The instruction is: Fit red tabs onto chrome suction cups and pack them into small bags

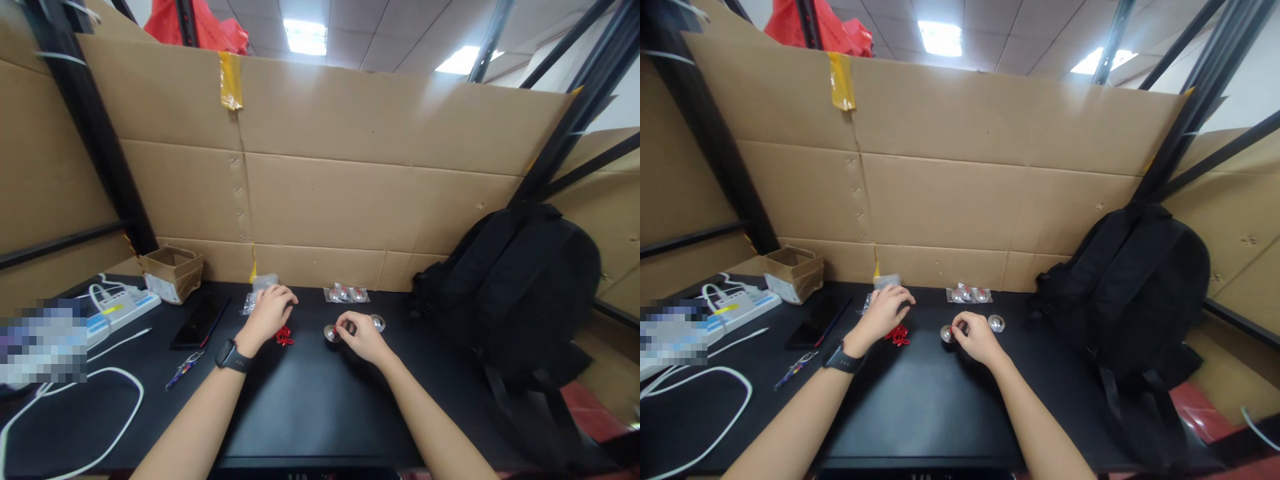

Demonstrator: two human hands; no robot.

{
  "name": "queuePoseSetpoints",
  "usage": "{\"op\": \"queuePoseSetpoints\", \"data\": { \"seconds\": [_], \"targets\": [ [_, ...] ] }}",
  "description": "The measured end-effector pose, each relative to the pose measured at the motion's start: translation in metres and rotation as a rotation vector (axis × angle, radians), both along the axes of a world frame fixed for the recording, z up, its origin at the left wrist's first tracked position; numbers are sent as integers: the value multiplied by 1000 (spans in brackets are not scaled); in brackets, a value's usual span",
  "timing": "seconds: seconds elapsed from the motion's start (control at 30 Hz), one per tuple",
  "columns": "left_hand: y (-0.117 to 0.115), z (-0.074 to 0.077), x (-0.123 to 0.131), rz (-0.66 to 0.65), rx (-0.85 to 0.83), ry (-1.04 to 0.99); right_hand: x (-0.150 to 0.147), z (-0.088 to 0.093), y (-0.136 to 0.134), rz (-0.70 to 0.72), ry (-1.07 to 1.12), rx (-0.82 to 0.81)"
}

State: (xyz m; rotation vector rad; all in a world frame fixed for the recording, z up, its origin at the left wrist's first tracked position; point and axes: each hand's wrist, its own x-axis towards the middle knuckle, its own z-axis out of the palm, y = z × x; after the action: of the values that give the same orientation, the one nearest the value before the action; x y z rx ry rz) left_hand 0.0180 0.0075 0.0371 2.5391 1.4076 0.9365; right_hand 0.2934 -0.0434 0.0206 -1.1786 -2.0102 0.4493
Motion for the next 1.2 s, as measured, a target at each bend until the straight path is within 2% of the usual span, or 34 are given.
{"op": "queuePoseSetpoints", "data": {
  "seconds": [0.07, 0.13, 0.27, 0.4, 0.5, 0.57, 0.63, 0.73, 0.9, 1.2],
  "targets": [
    [3, 0, -10, 20, -18, 108, 1, -3, 1, -2, -10, -35],
    [5, -3, -14, -22, -55, 166, 2, -7, 4, -5, -8, -38],
    [2, -7, -10, -117, -104, 226, 15, -8, 11, -73, -31, 49],
    [-4, -7, -7, -78, -129, 317, 52, -6, 16, -200, -218, 53],
    [-4, -9, -8, 5, -122, 339, 85, -13, 18, -349, -374, -61],
    [-3, -11, -9, 36, -117, 325, 101, -18, 20, -364, -395, -134],
    [-2, -12, -9, 32, -122, 304, 109, -22, 23, -320, -370, -167],
    [-1, -15, -8, 0, -135, 271, 110, -23, 27, -259, -327, -164],
    [-1, -18, -5, -44, -125, 262, 107, -21, 27, -273, -325, -150],
    [-8, -16, 5, -15, -130, 293, 109, -16, 23, -281, -301, -136]
  ]
}}
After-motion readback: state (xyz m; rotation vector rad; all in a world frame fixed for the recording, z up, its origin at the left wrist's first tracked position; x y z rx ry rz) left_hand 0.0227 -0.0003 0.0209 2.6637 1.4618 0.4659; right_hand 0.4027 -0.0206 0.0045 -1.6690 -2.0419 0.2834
